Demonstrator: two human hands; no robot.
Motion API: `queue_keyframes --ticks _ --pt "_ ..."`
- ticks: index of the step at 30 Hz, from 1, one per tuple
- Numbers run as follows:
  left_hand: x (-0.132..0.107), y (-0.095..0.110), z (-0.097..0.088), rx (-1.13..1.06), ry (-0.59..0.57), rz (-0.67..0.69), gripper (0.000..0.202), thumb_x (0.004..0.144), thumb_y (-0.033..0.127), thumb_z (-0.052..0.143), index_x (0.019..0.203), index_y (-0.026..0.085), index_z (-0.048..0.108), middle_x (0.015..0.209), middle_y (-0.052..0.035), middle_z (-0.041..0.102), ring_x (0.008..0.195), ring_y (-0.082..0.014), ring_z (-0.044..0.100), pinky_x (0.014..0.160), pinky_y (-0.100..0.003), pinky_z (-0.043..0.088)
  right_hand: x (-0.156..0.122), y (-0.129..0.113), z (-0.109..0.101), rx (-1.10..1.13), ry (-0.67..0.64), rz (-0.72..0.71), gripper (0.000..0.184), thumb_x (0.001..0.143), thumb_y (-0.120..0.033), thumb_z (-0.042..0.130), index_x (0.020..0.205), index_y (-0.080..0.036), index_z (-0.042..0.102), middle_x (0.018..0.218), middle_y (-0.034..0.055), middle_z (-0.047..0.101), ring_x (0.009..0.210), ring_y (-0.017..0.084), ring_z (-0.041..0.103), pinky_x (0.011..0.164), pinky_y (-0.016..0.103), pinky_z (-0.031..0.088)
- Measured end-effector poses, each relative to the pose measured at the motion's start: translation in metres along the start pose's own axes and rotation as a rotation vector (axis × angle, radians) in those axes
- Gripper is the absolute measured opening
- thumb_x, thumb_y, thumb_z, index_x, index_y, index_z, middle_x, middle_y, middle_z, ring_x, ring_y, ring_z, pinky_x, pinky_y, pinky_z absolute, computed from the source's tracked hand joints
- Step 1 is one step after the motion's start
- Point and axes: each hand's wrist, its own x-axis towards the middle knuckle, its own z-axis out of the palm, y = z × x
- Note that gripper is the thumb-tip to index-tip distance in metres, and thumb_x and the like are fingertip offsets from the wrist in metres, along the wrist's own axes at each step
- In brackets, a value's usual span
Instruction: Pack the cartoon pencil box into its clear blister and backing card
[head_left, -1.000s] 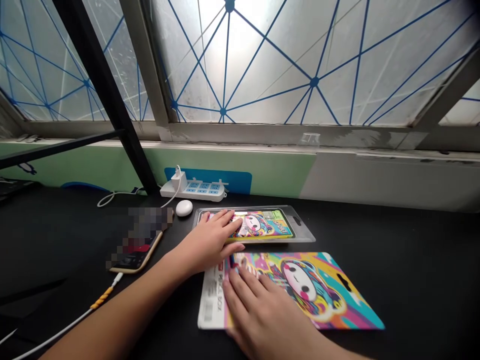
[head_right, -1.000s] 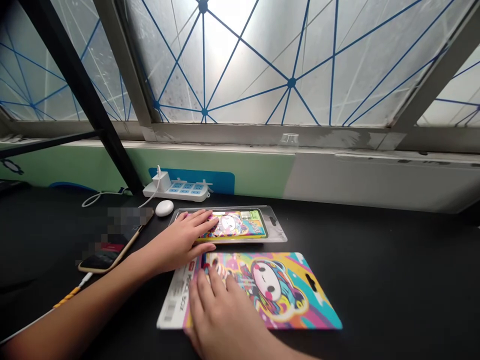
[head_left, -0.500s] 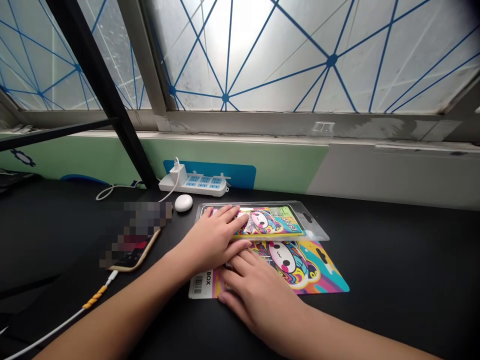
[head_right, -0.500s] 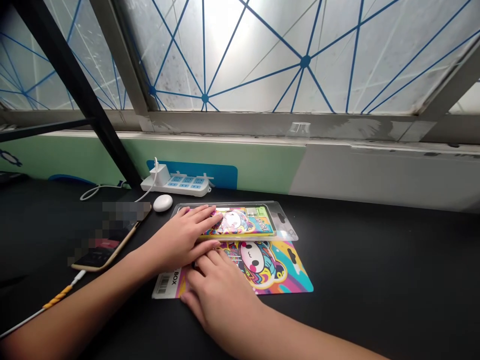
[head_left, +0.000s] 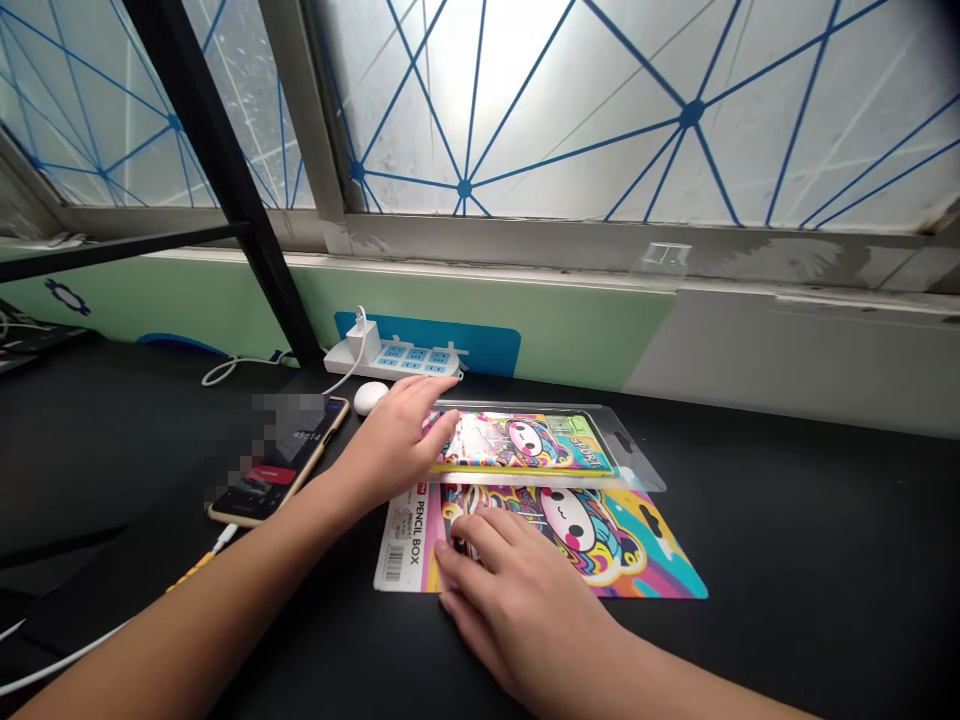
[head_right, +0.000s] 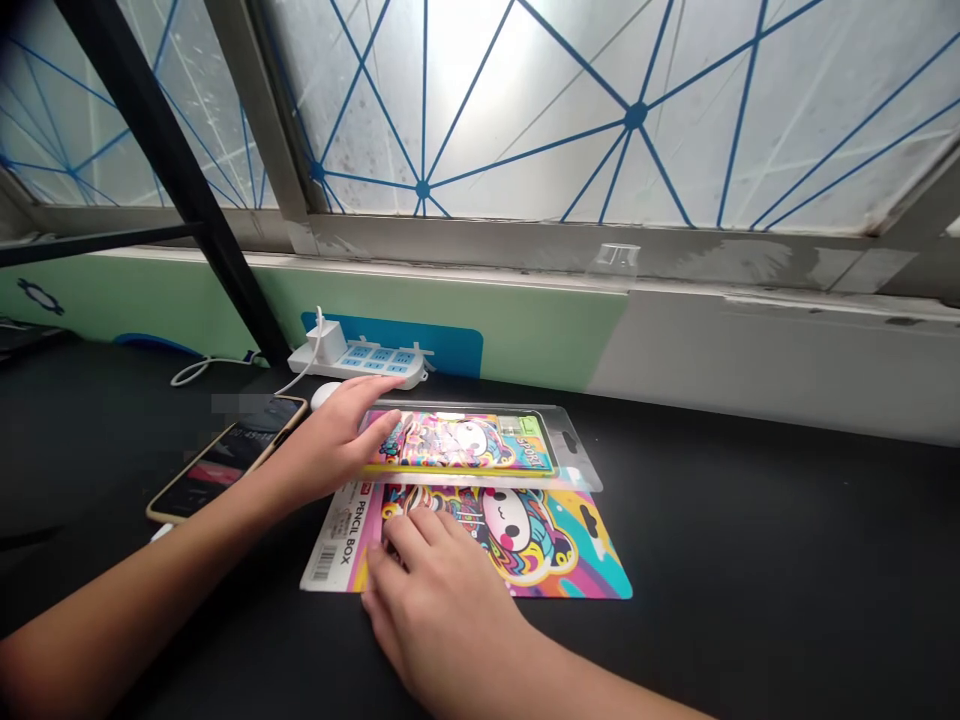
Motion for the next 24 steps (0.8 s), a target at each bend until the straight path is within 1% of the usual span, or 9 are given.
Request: queue_keyframes --ticks 2,4,5,7,10,13,18,21,24 --pt "0.000 -0.003 0.002 0.027 -0.074 0.010 0.047 0.103 0.037 0.049 0.144 0.015 0.056 0.151 -0.0116 0.058 0.145 -0.0293 0.045 0.122 -0.047 0.036 -0.003 -0.001 -0.001 0.001 -0.056 0.000 0.039 0.102 -0.033 0.048 0.130 -0.015 0.067 0.132 0.0162 0.069 0.121 0.036 0.064 0.101 0.053 0.055" --pt "-0.002 -0.006 0.007 0.061 -0.157 0.010 0.049 0.103 0.041 0.050 0.145 0.017 0.056 0.154 -0.0114 0.055 0.148 -0.0312 0.041 0.123 -0.050 0.033 -0.005 -0.002 -0.005 0.011 -0.154 -0.001 0.055 0.102 -0.044 0.048 0.143 -0.009 0.059 0.149 0.0202 0.059 0.136 0.042 0.055 0.110 0.056 0.050" --pt "-0.003 -0.006 0.009 0.074 -0.188 0.002 0.050 0.102 0.043 0.051 0.146 0.018 0.056 0.155 -0.0114 0.054 0.149 -0.0319 0.040 0.123 -0.052 0.033 -0.006 -0.002 -0.007 0.026 -0.213 0.003 0.063 0.101 -0.049 0.049 0.147 -0.007 0.056 0.154 0.0215 0.052 0.141 0.043 0.049 0.113 0.057 0.047" --pt "-0.004 -0.007 0.014 0.084 -0.213 -0.009 0.050 0.102 0.045 0.052 0.146 0.021 0.057 0.156 -0.0116 0.052 0.149 -0.0322 0.040 0.122 -0.053 0.034 -0.005 -0.002 -0.011 0.067 -0.319 0.035 0.075 0.098 -0.059 0.053 0.152 -0.007 0.050 0.160 0.0215 0.040 0.147 0.043 0.038 0.118 0.057 0.040" --pt "-0.003 -0.008 0.017 0.088 -0.205 0.001 0.048 0.102 0.046 0.053 0.142 0.021 0.061 0.156 -0.0125 0.052 0.149 -0.0323 0.040 0.121 -0.053 0.035 -0.003 -0.002 -0.015 0.132 -0.400 0.098 0.082 0.096 -0.064 0.053 0.157 -0.010 0.041 0.164 0.0181 0.027 0.152 0.041 0.026 0.122 0.058 0.030" --pt "-0.002 -0.008 0.016 0.103 -0.199 0.016 0.046 0.102 0.046 0.053 0.138 0.021 0.064 0.156 -0.0131 0.052 0.149 -0.0334 0.040 0.121 -0.053 0.035 -0.001 -0.001 -0.015 0.188 -0.419 0.137 0.085 0.096 -0.067 0.052 0.160 -0.012 0.035 0.166 0.0153 0.021 0.154 0.040 0.020 0.124 0.057 0.024" --pt "0.000 -0.011 0.014 0.095 -0.227 0.049 0.045 0.103 0.045 0.052 0.139 0.022 0.064 0.157 -0.0130 0.051 0.150 -0.0327 0.039 0.121 -0.053 0.034 -0.002 0.001 -0.016 0.246 -0.406 0.184 0.084 0.097 -0.068 0.049 0.162 -0.018 0.030 0.168 0.0109 0.016 0.155 0.037 0.017 0.125 0.057 0.023" --pt "0.001 -0.012 0.012 0.093 -0.244 0.051 0.045 0.103 0.046 0.052 0.141 0.024 0.063 0.158 -0.0118 0.050 0.151 -0.0325 0.038 0.121 -0.053 0.034 -0.003 0.002 -0.017 0.248 -0.382 0.174 0.081 0.098 -0.066 0.048 0.162 -0.018 0.031 0.168 0.0107 0.018 0.155 0.036 0.018 0.125 0.058 0.023" --pt "0.001 -0.013 0.010 0.089 -0.262 0.053 0.046 0.103 0.046 0.052 0.142 0.024 0.063 0.159 -0.0118 0.049 0.152 -0.0324 0.037 0.122 -0.051 0.034 -0.005 0.001 -0.015 0.214 -0.347 0.135 0.079 0.099 -0.064 0.048 0.161 -0.017 0.035 0.167 0.0121 0.025 0.154 0.036 0.024 0.125 0.059 0.026"
